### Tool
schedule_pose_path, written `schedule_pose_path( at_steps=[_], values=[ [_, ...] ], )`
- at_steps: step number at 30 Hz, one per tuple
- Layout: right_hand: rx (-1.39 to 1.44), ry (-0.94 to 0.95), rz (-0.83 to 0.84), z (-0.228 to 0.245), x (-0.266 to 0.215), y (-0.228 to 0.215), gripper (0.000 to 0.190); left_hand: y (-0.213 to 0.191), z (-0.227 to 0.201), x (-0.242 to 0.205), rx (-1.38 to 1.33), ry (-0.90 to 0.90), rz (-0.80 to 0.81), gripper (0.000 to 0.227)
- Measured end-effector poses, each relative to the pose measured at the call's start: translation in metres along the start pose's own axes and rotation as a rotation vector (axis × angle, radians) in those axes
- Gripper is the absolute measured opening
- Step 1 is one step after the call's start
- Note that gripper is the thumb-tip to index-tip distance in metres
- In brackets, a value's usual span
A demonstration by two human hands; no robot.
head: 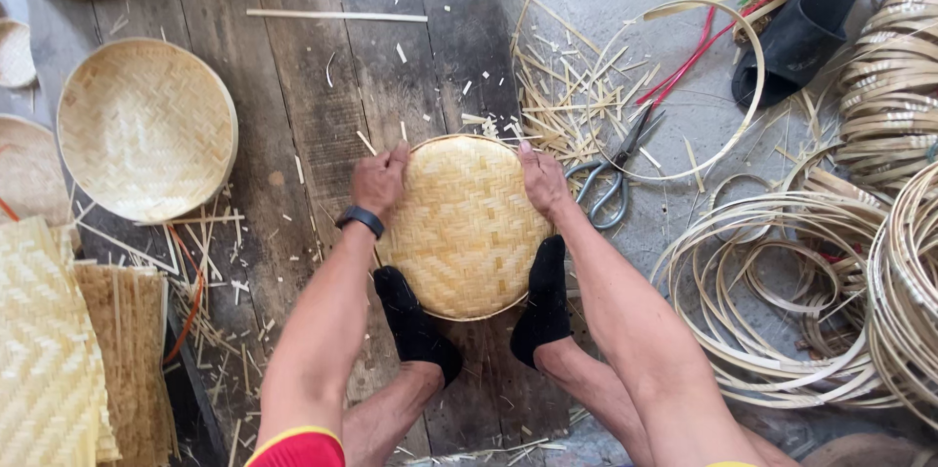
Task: The person trims a stack of woven bamboo sheets using shears, fits a circular bamboo rim onto a single sheet, and secures the assembly by weaving bamboo strips and applying glue to create a basket base.
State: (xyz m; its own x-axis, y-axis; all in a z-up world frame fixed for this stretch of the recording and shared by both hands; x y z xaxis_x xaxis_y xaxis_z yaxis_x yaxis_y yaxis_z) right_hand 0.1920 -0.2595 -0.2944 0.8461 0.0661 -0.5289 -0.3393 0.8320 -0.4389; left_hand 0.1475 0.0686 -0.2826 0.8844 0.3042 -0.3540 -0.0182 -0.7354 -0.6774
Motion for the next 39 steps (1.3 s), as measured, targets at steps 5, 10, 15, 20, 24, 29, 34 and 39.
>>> schedule_pose_path(
  at_steps=[5, 10, 15, 20, 24, 29, 34, 39],
  values=[
    [0.069, -0.101, -0.057, 0.012, -0.004, -0.004, 0.064, 0.009, 0.014, 0.022, -0.429, 0.013, 0.040, 0.048],
    [0.004, -0.121, -0.083, 0.027, -0.013, -0.009, 0.064, -0.006, 0.033, -0.013, -0.205, -0.108, -0.130, 0.050],
    [-0.052, -0.088, -0.083, 0.032, -0.012, -0.011, 0.066, 0.001, 0.064, -0.035, -0.467, -0.214, -0.140, 0.058],
    [-0.138, -0.069, -0.083, 0.023, -0.006, -0.007, 0.063, 0.017, 0.086, -0.026, -0.555, -0.293, -0.115, 0.062],
    [-0.212, -0.387, -0.453, 0.034, -0.029, -0.029, 0.047, 0.027, 0.096, -0.019, -0.712, -0.255, -0.167, 0.056],
    [-0.579, -0.616, -0.405, 0.086, -0.066, -0.120, 0.031, -0.004, 0.100, -0.064, -0.364, -0.167, -0.489, 0.046],
    [-0.901, -0.337, -0.114, 0.168, -0.156, -0.211, 0.037, -0.047, 0.097, -0.128, -0.382, -0.193, -0.490, 0.035],
    [-0.925, -0.677, -0.076, 0.211, -0.263, -0.198, 0.031, -0.100, 0.062, -0.165, -0.251, -0.011, -0.541, 0.032]
  ],
)
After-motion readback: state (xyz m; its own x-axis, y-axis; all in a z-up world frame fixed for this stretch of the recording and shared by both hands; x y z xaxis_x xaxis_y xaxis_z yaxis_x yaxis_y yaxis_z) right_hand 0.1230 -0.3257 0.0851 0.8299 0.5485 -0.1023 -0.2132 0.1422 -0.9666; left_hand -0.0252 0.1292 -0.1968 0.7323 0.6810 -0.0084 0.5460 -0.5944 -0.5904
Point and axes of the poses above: each hand's wrist, its own x-axis towards the middle knuckle, its own y-axis out of the palm, z = x × y, the point moved 8 cm from there along x, towards the middle knuckle
